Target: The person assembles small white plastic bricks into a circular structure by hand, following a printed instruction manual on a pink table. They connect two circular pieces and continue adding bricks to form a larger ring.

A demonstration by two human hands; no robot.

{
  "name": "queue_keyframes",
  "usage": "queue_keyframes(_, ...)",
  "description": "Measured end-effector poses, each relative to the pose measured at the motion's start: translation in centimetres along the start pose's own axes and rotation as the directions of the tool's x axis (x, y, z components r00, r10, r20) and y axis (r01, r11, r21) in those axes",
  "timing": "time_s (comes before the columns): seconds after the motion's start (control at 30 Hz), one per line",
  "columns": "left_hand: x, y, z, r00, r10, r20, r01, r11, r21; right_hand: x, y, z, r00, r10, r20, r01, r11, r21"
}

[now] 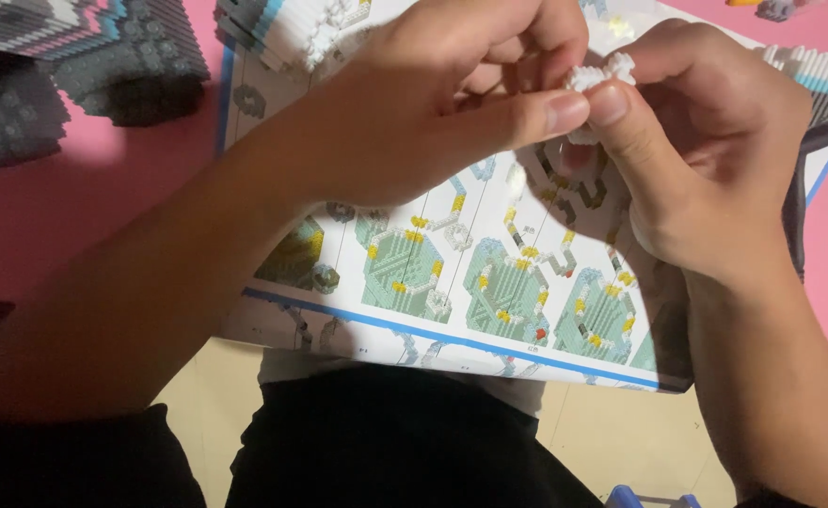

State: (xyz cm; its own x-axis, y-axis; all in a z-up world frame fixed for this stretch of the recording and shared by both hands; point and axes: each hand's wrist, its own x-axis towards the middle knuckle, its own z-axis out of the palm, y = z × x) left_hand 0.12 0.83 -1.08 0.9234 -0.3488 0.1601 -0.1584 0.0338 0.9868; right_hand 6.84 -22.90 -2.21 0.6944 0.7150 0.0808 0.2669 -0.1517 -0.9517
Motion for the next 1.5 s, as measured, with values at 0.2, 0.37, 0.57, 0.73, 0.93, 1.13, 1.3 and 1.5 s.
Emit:
queue_keyframes(0.2, 0.0, 0.1, -0.1, 0.999, -0.016, -0.039, 0.019, 0.997, 0.074, 0.1, 0.0, -0.3, 0.999, -0.025, 0.038, 0.024, 0.999, 0.038)
queue_keyframes(0.37, 0.3, 1.4, -0.2, 0.993, -0.051, -0.108, 0.075, 0.971, 0.229, 0.7, -1.1, 0.0, 0.997, -0.076, 0.01, 0.076, 0.997, -0.013)
queue_keyframes(0.57, 1.0, 2.2, -0.1, 0.957, -0.235, -0.168, 0.243, 0.97, 0.03, 0.8, -1.9, -1.1, 0.998, 0.057, 0.04, -0.06, 0.995, 0.08)
queue_keyframes(0.73, 1.1, 2.5, -0.2, 0.926, -0.333, -0.175, 0.315, 0.941, -0.124, 0.7, -1.6, -1.4, 0.997, 0.018, 0.074, -0.026, 0.993, 0.113)
queue_keyframes(0.93, 0.7, 1.7, -0.3, 0.95, -0.272, -0.151, 0.265, 0.962, -0.064, 0.9, -2.0, -1.2, 0.997, 0.03, 0.068, -0.038, 0.993, 0.111)
queue_keyframes(1.13, 0.9, 1.7, 0.0, 0.928, -0.322, -0.188, 0.311, 0.946, -0.088, 0.9, -1.6, -1.4, 0.998, 0.05, 0.043, -0.052, 0.997, 0.051)
queue_keyframes(1.3, 0.9, 1.5, 0.2, 0.932, -0.3, -0.201, 0.301, 0.953, -0.026, 0.8, -1.4, -1.1, 0.997, 0.074, 0.008, -0.074, 0.996, 0.046)
queue_keyframes(1.5, 0.8, 1.3, 0.1, 0.946, -0.256, -0.199, 0.271, 0.961, 0.051, 1.2, -1.6, -1.2, 0.995, 0.095, 0.015, -0.096, 0.995, 0.024)
